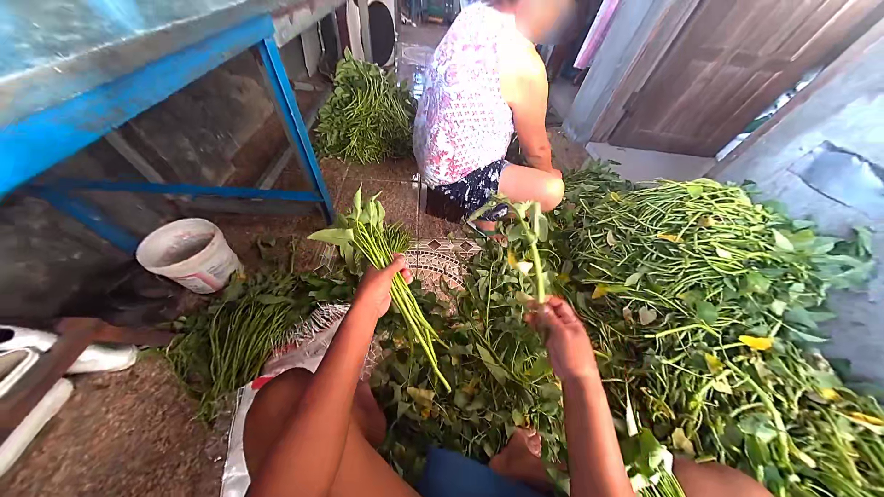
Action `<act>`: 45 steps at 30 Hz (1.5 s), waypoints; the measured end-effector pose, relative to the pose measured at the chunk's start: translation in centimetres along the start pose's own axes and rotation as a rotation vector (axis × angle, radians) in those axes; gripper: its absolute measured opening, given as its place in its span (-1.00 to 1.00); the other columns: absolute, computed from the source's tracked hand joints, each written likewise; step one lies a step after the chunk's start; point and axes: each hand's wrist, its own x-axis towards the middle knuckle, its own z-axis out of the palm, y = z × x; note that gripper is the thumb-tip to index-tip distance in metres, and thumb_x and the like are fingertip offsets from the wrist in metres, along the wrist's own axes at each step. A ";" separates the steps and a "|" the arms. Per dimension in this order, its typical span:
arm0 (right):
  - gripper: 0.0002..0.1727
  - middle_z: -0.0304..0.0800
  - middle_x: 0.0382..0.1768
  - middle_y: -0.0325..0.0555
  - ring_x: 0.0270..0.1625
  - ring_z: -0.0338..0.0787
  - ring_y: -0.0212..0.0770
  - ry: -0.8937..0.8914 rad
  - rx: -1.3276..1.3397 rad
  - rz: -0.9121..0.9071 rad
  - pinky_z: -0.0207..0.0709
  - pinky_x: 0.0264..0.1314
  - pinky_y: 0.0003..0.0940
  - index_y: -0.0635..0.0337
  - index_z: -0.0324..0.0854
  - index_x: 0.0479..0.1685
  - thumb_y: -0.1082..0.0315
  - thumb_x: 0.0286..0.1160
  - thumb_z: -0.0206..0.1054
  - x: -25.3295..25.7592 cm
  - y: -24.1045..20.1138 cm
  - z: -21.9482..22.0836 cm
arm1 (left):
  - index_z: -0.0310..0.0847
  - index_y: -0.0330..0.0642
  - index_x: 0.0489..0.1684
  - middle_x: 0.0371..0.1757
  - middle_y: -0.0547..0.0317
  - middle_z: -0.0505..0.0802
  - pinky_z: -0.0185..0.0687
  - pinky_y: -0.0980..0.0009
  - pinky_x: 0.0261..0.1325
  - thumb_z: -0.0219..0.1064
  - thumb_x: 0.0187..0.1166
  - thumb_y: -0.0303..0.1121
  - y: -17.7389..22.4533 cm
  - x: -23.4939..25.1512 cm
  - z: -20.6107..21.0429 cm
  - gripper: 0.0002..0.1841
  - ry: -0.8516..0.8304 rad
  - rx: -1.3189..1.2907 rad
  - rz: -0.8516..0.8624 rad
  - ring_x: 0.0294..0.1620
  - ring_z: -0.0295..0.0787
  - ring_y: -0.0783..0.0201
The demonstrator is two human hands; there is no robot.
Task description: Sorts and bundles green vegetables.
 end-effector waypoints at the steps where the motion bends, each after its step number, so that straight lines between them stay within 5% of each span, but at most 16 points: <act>1: -0.74 0.83 -0.07 -0.03 -0.17 0.84 -0.26 -0.070 0.061 0.012 0.76 0.00 -0.34 0.41 0.49 0.25 0.54 0.71 0.06 -0.6 0.8 0.9 | 0.53 -0.34 0.09 -0.37 0.13 0.73 0.78 0.39 -0.16 0.18 0.77 -0.47 0.2 0.1 0.0 -0.87 -0.005 -0.034 0.005 -0.41 0.73 0.30; 10: -0.73 0.91 -0.05 -0.09 -0.03 0.88 -0.29 -0.502 0.098 0.098 0.75 0.18 -0.34 0.37 0.69 0.14 0.61 0.53 0.23 -5.9 7.6 6.4 | 0.51 -0.38 0.30 -0.11 0.03 0.85 0.81 0.38 -0.03 0.14 0.79 -0.48 2.5 -0.9 -0.6 -0.75 -0.143 -0.239 0.060 -0.18 0.85 0.25; 16: -0.74 0.89 -0.09 -0.11 -0.09 0.86 -0.34 -0.542 -0.092 0.145 0.75 0.12 -0.39 0.38 0.68 0.15 0.59 0.57 0.24 -5.4 7.6 5.5 | 0.54 -0.30 0.16 -0.21 0.10 0.82 0.81 0.46 -0.04 0.09 0.80 -0.50 3.5 -1.6 -2.4 -0.83 -0.125 -0.309 0.162 -0.26 0.82 0.32; 18: -0.75 0.88 -0.12 -0.13 -0.13 0.84 -0.37 -0.535 -0.206 0.151 0.73 0.07 -0.42 0.35 0.66 0.16 0.55 0.59 0.25 -5.0 7.1 5.0 | 0.50 -0.33 0.30 -0.17 0.10 0.81 0.78 0.45 -0.05 0.13 0.77 -0.53 3.5 -1.7 -2.8 -0.76 -0.117 -0.274 0.186 -0.23 0.80 0.31; 21: -0.42 0.67 0.36 0.20 0.28 0.77 -0.05 -0.429 -0.483 -0.077 0.65 0.37 -0.11 0.39 0.41 0.56 0.35 0.54 0.22 -4.7 6.4 5.1 | 0.49 -0.37 0.35 -0.20 0.10 0.81 0.80 0.40 -0.05 0.17 0.73 -0.58 3.2 -2.5 -2.5 -0.71 -0.143 -0.219 0.220 -0.24 0.81 0.28; 23: -0.22 0.55 0.49 0.31 0.39 0.70 0.10 -0.360 -0.550 -0.289 0.56 0.44 0.07 0.39 0.23 0.73 0.18 0.47 0.18 -4.1 5.0 7.0 | 0.51 -0.35 0.23 -0.20 0.10 0.82 0.83 0.37 -0.06 0.17 0.71 -0.60 2.7 -3.3 -1.6 -0.78 -0.198 -0.180 0.242 -0.25 0.82 0.27; 25: -0.22 0.58 0.46 0.32 0.33 0.74 0.05 -0.408 -0.508 -0.436 0.62 0.40 -0.02 0.39 0.19 0.77 0.15 0.60 0.25 -3.4 3.0 9.7 | 0.53 -0.37 0.17 -0.20 0.10 0.84 0.84 0.36 -0.05 0.20 0.67 -0.64 2.0 -4.3 -0.6 -0.80 -0.260 -0.135 0.253 -0.24 0.84 0.26; 29: -0.42 0.77 -0.05 0.08 -0.14 0.73 -0.26 -0.509 -0.342 -0.447 0.66 0.05 -0.34 0.33 0.35 0.70 0.43 0.68 0.18 -1.8 1.6 14.0 | 0.54 -0.40 0.19 -0.15 0.11 0.85 0.81 0.40 -0.05 0.25 0.60 -0.64 1.3 -5.3 0.1 -0.75 -0.291 -0.070 0.290 -0.23 0.82 0.30; 33: -0.49 0.73 0.00 0.16 -0.12 0.71 -0.24 -0.423 -0.393 -0.502 0.64 0.05 -0.39 0.26 0.53 0.59 0.45 0.64 0.21 -1.7 1.8 14.2 | 0.47 -0.47 0.34 -0.18 0.04 0.86 0.83 0.38 -0.11 0.26 0.62 -0.66 1.5 -4.9 0.0 -0.66 -0.166 -0.057 0.288 -0.28 0.84 0.27; 38: -0.51 0.69 -0.02 0.31 -0.10 0.78 0.07 -0.390 -0.667 -0.577 0.71 0.05 -0.11 0.19 0.61 0.54 0.46 0.62 0.20 -2.1 1.7 14.1 | 0.42 -0.48 0.42 -0.29 0.05 0.88 0.84 0.41 -0.16 0.37 0.57 -0.62 0.3 -4.9 0.5 -0.55 -0.023 0.002 0.311 -0.37 0.86 0.29; 42: -0.50 0.71 -0.05 0.33 -0.26 0.81 0.09 -0.344 -0.768 -0.678 0.76 -0.20 -0.05 0.14 0.66 0.49 0.50 0.54 0.22 -2.4 1.7 14.5 | 0.34 -0.44 0.58 -0.13 0.04 0.87 0.82 0.42 -0.08 0.35 0.60 -0.60 0.7 -4.8 0.4 -0.46 -0.077 -0.010 0.269 -0.26 0.86 0.31; 45: -0.45 0.69 0.13 0.37 -0.21 0.84 0.09 -0.362 -0.730 -0.596 0.76 -0.19 -0.04 0.19 0.57 0.57 0.48 0.53 0.18 -2.6 0.9 14.6 | 0.39 -0.42 0.47 -0.19 0.09 0.84 0.81 0.42 -0.13 0.25 0.65 -0.62 0.9 -4.9 0.1 -0.58 -0.184 -0.081 0.206 -0.31 0.82 0.31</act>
